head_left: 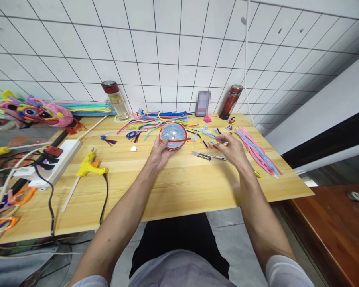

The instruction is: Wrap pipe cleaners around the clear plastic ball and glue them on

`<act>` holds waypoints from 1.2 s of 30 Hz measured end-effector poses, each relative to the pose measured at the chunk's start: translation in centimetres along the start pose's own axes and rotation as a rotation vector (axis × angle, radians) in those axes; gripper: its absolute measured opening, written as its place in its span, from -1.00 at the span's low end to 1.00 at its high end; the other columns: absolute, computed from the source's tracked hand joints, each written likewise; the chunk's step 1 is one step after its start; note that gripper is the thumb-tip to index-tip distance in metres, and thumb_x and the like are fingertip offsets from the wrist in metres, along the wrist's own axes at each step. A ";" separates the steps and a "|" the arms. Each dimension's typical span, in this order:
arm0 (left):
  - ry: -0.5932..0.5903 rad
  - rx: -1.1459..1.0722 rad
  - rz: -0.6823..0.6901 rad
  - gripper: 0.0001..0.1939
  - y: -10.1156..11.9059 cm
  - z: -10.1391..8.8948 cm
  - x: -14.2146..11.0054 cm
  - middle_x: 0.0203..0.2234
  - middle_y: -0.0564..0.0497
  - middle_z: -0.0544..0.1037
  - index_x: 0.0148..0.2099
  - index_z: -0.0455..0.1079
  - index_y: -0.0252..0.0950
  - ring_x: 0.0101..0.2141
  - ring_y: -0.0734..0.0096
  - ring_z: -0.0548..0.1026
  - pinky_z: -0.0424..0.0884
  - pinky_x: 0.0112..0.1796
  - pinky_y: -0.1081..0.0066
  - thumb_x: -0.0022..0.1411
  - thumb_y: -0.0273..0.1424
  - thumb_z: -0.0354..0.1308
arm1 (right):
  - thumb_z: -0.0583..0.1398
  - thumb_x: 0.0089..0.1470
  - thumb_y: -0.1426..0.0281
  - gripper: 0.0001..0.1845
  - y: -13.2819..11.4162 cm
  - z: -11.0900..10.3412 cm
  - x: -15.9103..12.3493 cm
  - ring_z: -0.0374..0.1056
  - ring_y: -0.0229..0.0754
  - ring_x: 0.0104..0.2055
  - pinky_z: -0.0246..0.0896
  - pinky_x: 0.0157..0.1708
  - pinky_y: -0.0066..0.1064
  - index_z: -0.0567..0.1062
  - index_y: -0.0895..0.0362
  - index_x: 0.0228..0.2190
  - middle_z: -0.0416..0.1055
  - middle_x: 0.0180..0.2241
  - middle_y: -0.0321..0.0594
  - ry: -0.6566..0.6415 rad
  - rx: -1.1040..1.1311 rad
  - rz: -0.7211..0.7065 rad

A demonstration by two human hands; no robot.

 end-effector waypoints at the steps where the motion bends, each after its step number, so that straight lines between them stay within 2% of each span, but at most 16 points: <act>1: 0.000 -0.002 -0.003 -0.09 -0.1 0.0 0.0 0.31 -0.13 0.44 0.34 0.31 -0.02 0.20 -0.01 0.50 0.61 0.03 0.07 -0.01 -0.10 0.59 | 0.22 0.10 0.44 -0.78 1.0 0.4 -0.8 0.48 -0.07 -0.13 0.36 -0.04 -0.21 0.59 0.09 -0.19 0.60 -0.17 -0.13 -0.112 -0.129 0.004; 3: -0.001 -0.002 -0.010 -0.09 -0.2 0.0 0.1 0.30 -0.14 0.44 0.34 0.32 -0.04 0.20 -0.02 0.50 0.61 0.04 0.05 -0.01 -0.11 0.59 | 0.22 0.13 0.48 -0.77 2.5 1.3 -2.5 0.49 -0.01 -0.06 0.34 0.04 -0.20 0.62 0.12 -0.18 0.62 -0.12 -0.05 -0.269 -0.340 0.013; 4: -0.004 -0.004 -0.011 -0.08 -0.3 0.0 0.1 0.29 -0.14 0.45 0.34 0.31 -0.05 0.21 -0.02 0.50 0.61 0.05 0.04 -0.01 -0.11 0.59 | 0.22 0.14 0.49 -0.77 2.9 1.6 -3.2 0.49 0.01 -0.03 0.32 0.06 -0.19 0.63 0.14 -0.18 0.62 -0.11 -0.01 -0.299 -0.392 0.020; 8: -0.012 -0.006 -0.003 -0.07 -0.3 0.0 0.1 0.30 -0.17 0.44 0.33 0.31 -0.08 0.21 -0.02 0.50 0.62 0.04 0.05 -0.03 -0.11 0.60 | 0.15 0.24 0.50 -0.73 3.4 2.8 -4.6 0.47 0.06 0.03 0.28 0.11 -0.17 0.64 0.18 -0.14 0.60 -0.08 0.08 -0.300 -0.449 0.034; 11: -0.004 0.013 -0.002 -0.10 -0.2 -0.1 0.1 0.29 -0.18 0.45 0.31 0.35 -0.10 0.18 0.00 0.52 0.64 0.00 0.09 -0.03 -0.11 0.60 | 0.15 0.24 0.53 -0.74 3.6 3.3 -4.2 0.46 0.03 0.04 0.27 0.11 -0.22 0.66 0.14 -0.19 0.61 -0.10 0.04 -0.290 -0.441 0.045; 13: -0.003 0.029 -0.008 -0.10 -0.2 -0.2 0.2 0.28 -0.18 0.47 0.30 0.36 -0.11 0.16 0.01 0.54 0.65 -0.03 0.13 -0.04 -0.10 0.60 | 0.18 0.22 0.53 -0.75 4.0 2.8 -3.8 0.47 0.00 0.02 0.29 0.07 -0.26 0.66 0.11 -0.22 0.62 -0.12 -0.01 -0.274 -0.415 0.055; 16: -0.003 0.043 -0.008 -0.13 -0.2 -0.3 0.1 0.26 -0.19 0.50 0.28 0.39 -0.14 0.17 -0.02 0.55 0.65 -0.03 0.12 -0.03 -0.08 0.59 | 0.17 0.24 0.46 -0.75 5.5 0.5 -3.2 0.49 -0.05 -0.02 0.33 0.02 -0.29 0.65 0.10 -0.16 0.63 -0.10 -0.07 -0.203 -0.363 0.095; 19: -0.009 0.038 -0.004 -0.16 -0.2 -0.1 0.0 0.27 -0.19 0.50 0.26 0.42 -0.15 0.19 -0.06 0.54 0.65 0.00 0.10 -0.02 -0.08 0.59 | 0.11 0.30 0.36 -0.66 8.3 -3.4 -2.7 0.52 -0.10 -0.10 0.38 -0.07 -0.31 0.61 0.13 -0.02 0.64 -0.09 -0.11 -0.094 -0.333 0.193; 21: -0.011 0.034 -0.009 -0.17 -0.2 0.1 0.0 0.27 -0.18 0.50 0.25 0.43 -0.15 0.19 -0.06 0.53 0.66 0.00 0.11 -0.03 -0.10 0.60 | 0.12 0.28 0.34 -0.63 10.5 -6.1 -2.3 0.54 -0.10 -0.15 0.39 -0.11 -0.32 0.62 0.13 0.00 0.66 -0.12 -0.13 -0.041 -0.341 0.272; 25: -0.017 0.038 -0.005 -0.16 -0.1 0.5 -0.1 0.28 -0.18 0.50 0.25 0.44 -0.15 0.23 -0.04 0.50 0.67 0.01 0.13 -0.05 -0.11 0.61 | 0.17 0.20 0.36 -0.66 15.1 -11.4 -1.1 0.54 -0.02 -0.05 0.35 0.01 -0.25 0.68 0.12 -0.08 0.67 -0.07 -0.07 0.076 -0.427 0.440; 27: -0.018 0.049 0.001 -0.17 0.0 0.6 -0.2 0.29 -0.18 0.49 0.26 0.44 -0.14 0.25 -0.03 0.49 0.67 0.01 0.15 -0.03 -0.11 0.61 | 0.18 0.18 0.38 -0.65 17.1 -13.3 -0.3 0.53 0.04 -0.02 0.34 0.05 -0.20 0.69 0.13 -0.09 0.67 -0.06 -0.02 0.123 -0.473 0.528; 30: -0.010 0.068 -0.003 -0.17 0.0 0.5 -0.3 0.28 -0.18 0.50 0.26 0.44 -0.14 0.25 -0.04 0.50 0.67 0.02 0.14 -0.03 -0.09 0.60 | 0.18 0.16 0.41 -0.62 19.7 -14.4 0.6 0.51 0.08 0.03 0.33 0.09 -0.16 0.70 0.15 -0.06 0.65 -0.02 0.03 0.157 -0.515 0.637; 32: -0.005 0.078 -0.007 -0.16 -0.1 0.4 -0.3 0.26 -0.18 0.52 0.26 0.44 -0.13 0.24 -0.06 0.51 0.66 0.05 0.09 -0.03 -0.08 0.60 | 0.20 0.13 0.44 -0.62 21.0 -14.2 0.8 0.51 0.08 0.03 0.34 0.09 -0.16 0.70 0.15 -0.06 0.64 0.00 0.06 0.165 -0.530 0.697; 36: -0.002 0.079 -0.002 -0.16 0.0 0.1 -0.1 0.26 -0.18 0.52 0.26 0.43 -0.14 0.26 -0.10 0.49 0.63 0.09 0.03 -0.03 -0.08 0.60 | 0.28 0.03 0.48 -0.70 22.3 -13.8 0.9 0.52 0.10 0.00 0.38 0.04 -0.17 0.73 0.16 -0.19 0.65 -0.05 0.08 0.133 -0.526 0.767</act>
Point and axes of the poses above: each hand's wrist, its own x-axis towards the middle knuckle, its own z-axis out of the palm, y = z × x, the point moved 6 cm from there along x, towards the middle knuckle
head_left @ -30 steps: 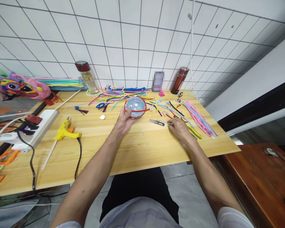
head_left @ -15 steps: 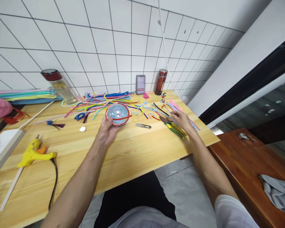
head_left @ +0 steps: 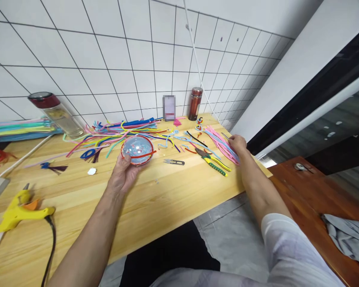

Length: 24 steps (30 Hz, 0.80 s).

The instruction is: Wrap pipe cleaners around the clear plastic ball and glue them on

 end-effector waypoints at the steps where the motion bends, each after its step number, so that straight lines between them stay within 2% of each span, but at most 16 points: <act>1: 0.002 -0.004 0.004 -0.17 0.0 0.0 0.0 0.27 -0.17 0.52 0.26 0.43 -0.14 0.27 -0.09 0.48 0.63 0.09 0.05 -0.02 -0.09 0.60 | 0.29 0.02 0.48 -0.71 -0.1 -0.1 0.1 0.52 0.11 0.00 0.38 0.04 -0.16 0.73 0.17 -0.20 0.65 -0.05 0.09 -0.008 0.002 -0.004; 4: 0.018 -0.018 0.007 -0.17 -0.1 0.0 0.0 0.27 -0.16 0.51 0.26 0.43 -0.13 0.25 -0.03 0.49 0.64 0.06 0.12 -0.02 -0.10 0.60 | 0.29 0.09 0.41 -0.67 -2.3 -1.1 -0.6 0.51 0.14 0.05 0.36 0.10 -0.10 0.70 0.20 -0.10 0.63 0.01 0.12 -0.003 0.033 -0.070; 6: 0.030 -0.028 -0.011 -0.13 -0.3 0.1 -0.1 0.27 -0.16 0.51 0.26 0.41 -0.13 0.23 -0.01 0.51 0.63 0.06 0.11 -0.06 -0.09 0.61 | 0.27 0.16 0.30 -0.63 -5.7 -1.4 -2.5 0.51 0.09 0.05 0.36 0.11 -0.10 0.67 0.17 -0.04 0.62 0.02 0.06 0.013 0.104 -0.183; 7: 0.038 -0.033 -0.010 -0.10 -0.4 0.0 -0.1 0.27 -0.16 0.50 0.27 0.40 -0.12 0.22 -0.02 0.51 0.62 0.07 0.08 -0.08 -0.07 0.62 | 0.29 0.15 0.26 -0.62 -8.2 -1.6 -4.3 0.52 0.07 -0.02 0.39 0.07 -0.10 0.67 0.17 -0.05 0.64 -0.03 0.05 0.043 0.237 -0.308; 10: 0.045 -0.012 -0.012 -0.07 -0.6 -0.1 0.0 0.25 -0.16 0.50 0.30 0.34 -0.13 0.20 -0.01 0.52 0.59 0.09 -0.01 -0.07 -0.08 0.61 | 0.29 0.19 0.22 -0.66 -16.0 -2.0 -12.4 0.53 -0.03 -0.08 0.45 -0.02 -0.17 0.63 0.10 -0.05 0.62 -0.04 -0.05 0.026 0.639 -0.649; 12: 0.053 -0.002 0.004 -0.07 -0.5 -0.3 0.0 0.24 -0.15 0.49 0.30 0.32 -0.12 0.18 0.02 0.53 0.58 0.09 -0.01 -0.06 -0.09 0.61 | 0.27 0.23 0.23 -0.72 -20.6 -2.3 -18.8 0.52 -0.06 -0.04 0.46 -0.05 -0.20 0.61 0.06 -0.07 0.60 -0.03 -0.11 -0.002 0.764 -0.856; 14: 0.058 0.004 0.022 -0.09 -0.3 -0.5 0.0 0.23 -0.13 0.49 0.28 0.32 -0.12 0.15 0.05 0.54 0.58 0.09 -0.01 -0.05 -0.10 0.61 | 0.28 0.25 0.25 -0.78 -24.0 -2.5 -24.3 0.48 -0.03 0.05 0.46 -0.03 -0.18 0.58 0.03 -0.09 0.57 -0.01 -0.11 0.015 0.814 -1.025; 16: 0.061 0.006 0.040 -0.15 -0.2 -0.5 0.0 0.22 -0.12 0.48 0.25 0.33 -0.12 0.13 0.07 0.55 0.56 0.09 0.00 -0.03 -0.11 0.60 | 0.30 0.26 0.27 -0.83 -25.9 -2.5 -27.9 0.47 0.00 0.07 0.43 0.06 -0.10 0.57 0.01 -0.12 0.55 -0.01 -0.09 0.081 0.814 -1.125; 18: 0.067 0.004 0.056 -0.20 -0.1 -0.4 -0.1 0.20 -0.11 0.49 0.22 0.33 -0.12 0.11 0.09 0.56 0.54 0.10 0.00 -0.01 -0.12 0.58 | 0.30 0.27 0.28 -0.87 -26.8 -1.9 -29.5 0.46 0.02 0.07 0.40 0.10 -0.04 0.57 0.00 -0.15 0.53 -0.01 -0.07 0.131 0.809 -1.161; 24: 0.107 -0.031 0.069 -0.15 -0.4 -0.2 -0.2 0.10 -0.08 0.53 0.19 0.29 -0.12 0.05 0.13 0.57 0.57 0.04 0.07 -0.07 -0.19 0.62 | 0.31 0.27 0.32 -0.95 -27.0 0.4 -29.3 0.48 0.00 -0.04 0.42 0.02 -0.06 0.59 0.02 -0.25 0.53 -0.13 -0.09 0.174 0.829 -1.194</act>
Point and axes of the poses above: each hand's wrist, its own x-axis towards the middle knuckle, its own z-axis out of the palm, y = z × x, the point moved 6 cm from there along x, towards the middle knuckle
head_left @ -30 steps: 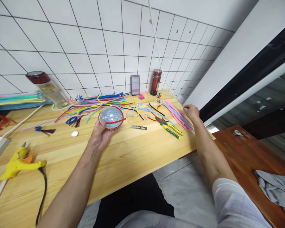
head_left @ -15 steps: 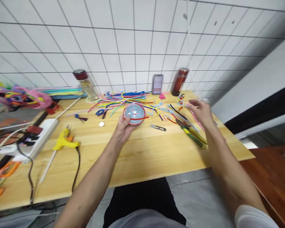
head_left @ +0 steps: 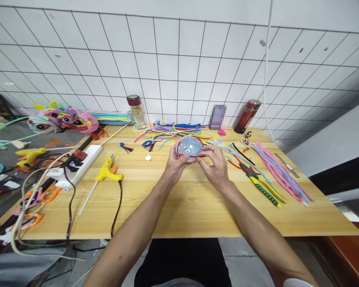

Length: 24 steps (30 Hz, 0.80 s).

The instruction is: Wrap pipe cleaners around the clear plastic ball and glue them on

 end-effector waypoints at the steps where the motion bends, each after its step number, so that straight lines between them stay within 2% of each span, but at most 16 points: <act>1: 0.006 -0.002 0.003 -0.15 0.0 0.0 0.0 0.11 -0.08 0.52 0.19 0.29 -0.12 0.06 0.12 0.56 0.58 0.03 0.10 -0.08 -0.20 0.62 | 0.31 0.27 0.33 -0.95 0.1 0.1 -0.1 0.48 -0.01 -0.05 0.43 0.00 -0.06 0.59 0.03 -0.26 0.52 -0.14 -0.09 0.006 0.010 -0.007; 7: -0.023 0.011 0.034 -0.08 0.3 0.3 -0.2 0.19 -0.09 0.47 0.23 0.27 -0.09 0.13 0.11 0.51 0.58 0.01 0.20 -0.12 -0.22 0.64 | 0.30 0.27 0.35 -0.96 0.2 -0.1 -0.4 0.49 -0.02 -0.07 0.46 -0.04 -0.06 0.58 0.01 -0.28 0.52 -0.14 -0.11 0.035 -0.006 -0.030; 11: -0.061 0.024 0.058 -0.04 0.2 0.6 -0.2 0.24 -0.09 0.42 0.25 0.27 -0.08 0.21 0.08 0.45 0.49 0.15 0.11 -0.14 -0.22 0.65 | 0.30 0.28 0.32 -0.94 0.6 -0.4 -0.6 0.50 -0.01 -0.06 0.48 -0.03 -0.05 0.57 0.01 -0.28 0.53 -0.13 -0.09 0.023 -0.032 -0.006; 16: -0.040 0.040 0.075 -0.04 -0.3 0.4 0.1 0.25 -0.08 0.40 0.26 0.28 -0.08 0.29 0.08 0.37 0.34 0.28 0.09 -0.15 -0.21 0.64 | 0.30 0.26 0.34 -0.96 0.7 -0.8 -0.6 0.50 0.02 -0.02 0.46 0.00 -0.03 0.56 0.01 -0.29 0.53 -0.09 -0.07 -0.003 -0.027 -0.021; 20: -0.061 0.049 0.075 -0.06 -0.2 0.4 0.1 0.24 -0.07 0.41 0.26 0.27 -0.08 0.26 0.10 0.39 0.36 0.26 0.11 -0.12 -0.20 0.64 | 0.29 0.27 0.38 -0.97 0.5 -1.1 -0.4 0.50 0.00 0.00 0.44 0.01 -0.04 0.55 0.01 -0.28 0.53 -0.06 -0.08 -0.023 -0.008 -0.053; 24: -0.074 0.064 0.035 -0.12 0.1 0.3 0.0 0.26 -0.10 0.40 0.28 0.27 -0.07 0.26 0.05 0.39 0.48 0.14 0.12 -0.02 -0.15 0.59 | 0.28 0.27 0.36 -0.96 0.7 -1.2 -0.2 0.51 0.01 0.02 0.44 0.04 -0.02 0.53 0.01 -0.28 0.54 -0.05 -0.07 -0.060 -0.009 -0.037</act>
Point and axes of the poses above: each hand's wrist, its own x-axis towards the middle knuckle, its own z-axis out of the palm, y = z × x, the point moved 6 cm from there along x, towards the middle knuckle
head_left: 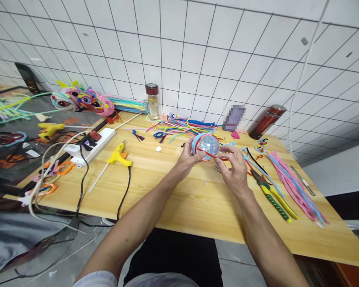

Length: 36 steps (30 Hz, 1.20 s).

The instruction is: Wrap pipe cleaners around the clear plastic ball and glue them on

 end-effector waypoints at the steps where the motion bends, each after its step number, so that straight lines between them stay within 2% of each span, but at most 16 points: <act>1: -0.002 -0.006 -0.013 -0.14 0.0 0.0 0.0 0.26 -0.10 0.40 0.28 0.27 -0.06 0.25 0.04 0.39 0.51 0.11 0.13 0.01 -0.14 0.57 | 0.28 0.27 0.36 -0.96 0.0 0.0 0.0 0.51 0.02 0.03 0.44 0.05 -0.02 0.52 0.01 -0.28 0.54 -0.04 -0.07 -0.007 0.001 0.000; 7: 0.013 -0.038 -0.029 -0.20 -0.1 -0.1 0.1 0.27 -0.05 0.38 0.26 0.31 -0.03 0.22 0.08 0.41 0.54 0.08 0.13 0.04 -0.15 0.55 | 0.28 0.27 0.35 -0.96 0.0 -0.2 0.2 0.52 0.03 0.03 0.46 0.04 0.00 0.51 -0.01 -0.28 0.56 -0.02 -0.07 -0.028 -0.017 -0.021; 13: 0.027 -0.032 -0.020 -0.21 0.2 -0.2 0.1 0.26 -0.08 0.39 0.23 0.35 -0.07 0.17 0.08 0.43 0.58 -0.03 0.24 0.00 -0.16 0.58 | 0.29 0.27 0.35 -0.96 0.0 -0.3 0.2 0.52 0.04 0.02 0.45 0.03 0.00 0.52 0.00 -0.28 0.56 -0.04 -0.08 -0.030 -0.019 -0.013; 19: 0.016 -0.042 -0.048 -0.12 0.5 -0.1 0.1 0.28 -0.10 0.40 0.31 0.33 -0.05 0.17 0.06 0.45 0.58 -0.05 0.26 -0.03 -0.18 0.59 | 0.29 0.27 0.37 -0.96 0.1 -0.4 0.2 0.52 0.03 0.02 0.43 0.04 -0.01 0.53 0.00 -0.28 0.56 -0.05 -0.10 -0.025 -0.004 -0.018; 25: -0.012 -0.078 -0.061 -0.15 0.3 -0.1 0.2 0.18 -0.13 0.48 0.25 0.38 -0.12 0.11 0.08 0.49 0.60 -0.10 0.28 -0.06 -0.18 0.61 | 0.30 0.27 0.36 -0.96 0.0 -0.4 0.2 0.53 0.02 0.02 0.43 0.05 -0.02 0.53 0.00 -0.28 0.58 -0.04 -0.11 -0.030 0.001 -0.024; 31: 0.011 -0.040 -0.063 -0.06 0.4 -0.2 0.1 0.16 -0.12 0.49 0.26 0.36 -0.14 0.07 0.11 0.50 0.58 -0.09 0.29 -0.14 -0.16 0.65 | 0.30 0.26 0.36 -0.95 0.1 -0.5 0.2 0.53 0.02 0.01 0.43 0.03 -0.02 0.55 0.02 -0.30 0.58 -0.06 -0.10 -0.008 0.029 -0.015; 36: -0.015 -0.031 -0.048 -0.02 0.5 0.0 0.2 0.15 -0.12 0.51 0.29 0.35 -0.13 0.07 0.12 0.51 0.57 -0.11 0.33 -0.15 -0.16 0.65 | 0.31 0.25 0.38 -0.97 0.4 -0.5 0.1 0.53 0.02 0.02 0.42 0.03 -0.03 0.56 0.02 -0.28 0.58 -0.05 -0.10 -0.015 0.030 -0.024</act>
Point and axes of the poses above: each hand's wrist, its own x-axis towards the middle knuckle, its own z-axis out of the palm, y = z × x, the point moved 6 cm from there along x, towards the middle knuckle
